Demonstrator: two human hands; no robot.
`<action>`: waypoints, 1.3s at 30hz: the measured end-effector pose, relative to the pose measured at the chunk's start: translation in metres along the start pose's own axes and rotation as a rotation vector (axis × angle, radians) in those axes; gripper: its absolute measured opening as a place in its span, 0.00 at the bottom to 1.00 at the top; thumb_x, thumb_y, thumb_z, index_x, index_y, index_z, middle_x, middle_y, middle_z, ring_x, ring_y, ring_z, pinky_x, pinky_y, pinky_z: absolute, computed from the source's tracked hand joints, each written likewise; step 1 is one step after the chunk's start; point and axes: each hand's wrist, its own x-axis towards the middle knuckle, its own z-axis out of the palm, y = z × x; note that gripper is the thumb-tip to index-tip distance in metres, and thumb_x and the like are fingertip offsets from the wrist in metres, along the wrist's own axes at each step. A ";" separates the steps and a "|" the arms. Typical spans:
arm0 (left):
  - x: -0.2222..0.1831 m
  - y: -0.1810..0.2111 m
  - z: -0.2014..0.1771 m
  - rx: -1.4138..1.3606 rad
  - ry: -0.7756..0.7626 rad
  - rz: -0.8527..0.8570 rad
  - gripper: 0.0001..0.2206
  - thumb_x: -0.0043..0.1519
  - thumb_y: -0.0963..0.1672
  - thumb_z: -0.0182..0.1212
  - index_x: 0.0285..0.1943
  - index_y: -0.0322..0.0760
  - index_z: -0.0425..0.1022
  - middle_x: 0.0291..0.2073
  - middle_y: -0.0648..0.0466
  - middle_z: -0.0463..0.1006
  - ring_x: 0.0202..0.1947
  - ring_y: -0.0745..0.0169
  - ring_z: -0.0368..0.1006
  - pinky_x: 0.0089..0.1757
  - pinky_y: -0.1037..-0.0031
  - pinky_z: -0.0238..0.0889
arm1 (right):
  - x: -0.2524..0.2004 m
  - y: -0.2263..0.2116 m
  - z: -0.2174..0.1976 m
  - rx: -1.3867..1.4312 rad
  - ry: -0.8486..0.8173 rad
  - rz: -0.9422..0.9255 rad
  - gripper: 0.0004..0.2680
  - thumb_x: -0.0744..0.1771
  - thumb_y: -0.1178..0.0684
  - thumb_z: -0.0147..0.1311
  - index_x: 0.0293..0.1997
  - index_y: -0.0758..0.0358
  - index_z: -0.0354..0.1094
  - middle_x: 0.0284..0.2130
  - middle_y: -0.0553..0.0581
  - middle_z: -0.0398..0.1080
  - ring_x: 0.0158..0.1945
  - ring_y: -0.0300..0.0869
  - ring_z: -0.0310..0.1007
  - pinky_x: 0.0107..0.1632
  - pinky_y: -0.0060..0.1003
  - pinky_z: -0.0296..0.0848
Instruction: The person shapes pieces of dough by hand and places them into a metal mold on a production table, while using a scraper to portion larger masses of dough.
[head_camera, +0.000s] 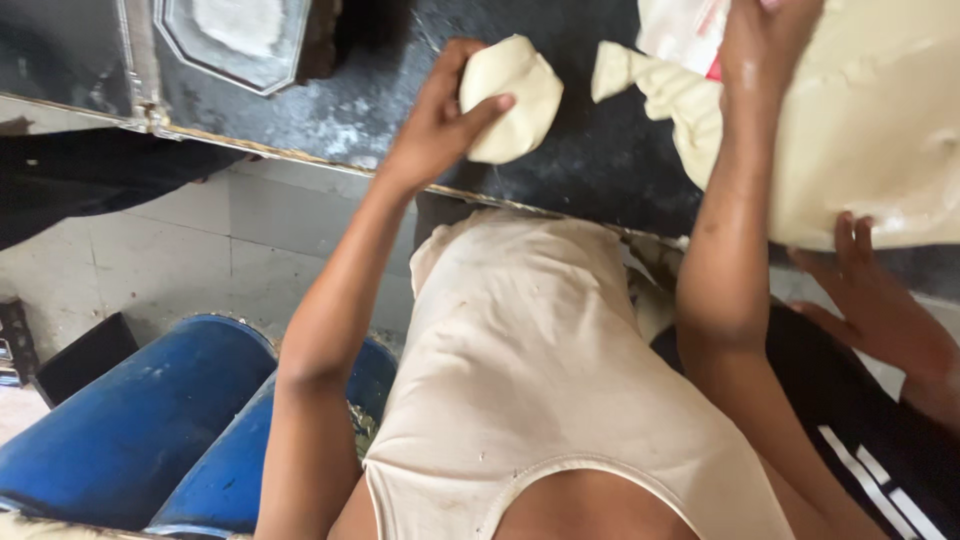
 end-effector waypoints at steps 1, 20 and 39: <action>-0.014 0.023 -0.024 0.020 -0.029 0.096 0.23 0.69 0.38 0.72 0.68 0.36 0.63 0.58 0.50 0.71 0.62 0.61 0.68 0.60 0.67 0.67 | -0.006 0.007 -0.004 0.110 0.000 -0.080 0.09 0.74 0.58 0.60 0.50 0.76 0.64 0.44 0.64 0.70 0.47 0.43 0.66 0.56 0.41 0.70; -0.023 0.085 -0.276 -0.450 0.389 0.501 0.06 0.76 0.42 0.61 0.57 0.38 0.71 0.42 0.55 0.75 0.42 0.67 0.71 0.43 0.72 0.64 | -0.027 0.003 0.016 0.163 0.211 -0.059 0.13 0.76 0.56 0.59 0.65 0.72 0.62 0.58 0.64 0.72 0.62 0.48 0.73 0.69 0.42 0.70; -0.025 0.079 -0.169 -0.123 0.457 0.438 0.14 0.77 0.44 0.63 0.67 0.31 0.72 0.53 0.51 0.82 0.49 0.66 0.78 0.48 0.77 0.70 | -0.033 -0.027 0.007 0.246 0.118 -0.102 0.09 0.73 0.58 0.60 0.55 0.70 0.65 0.48 0.58 0.74 0.52 0.41 0.73 0.60 0.38 0.71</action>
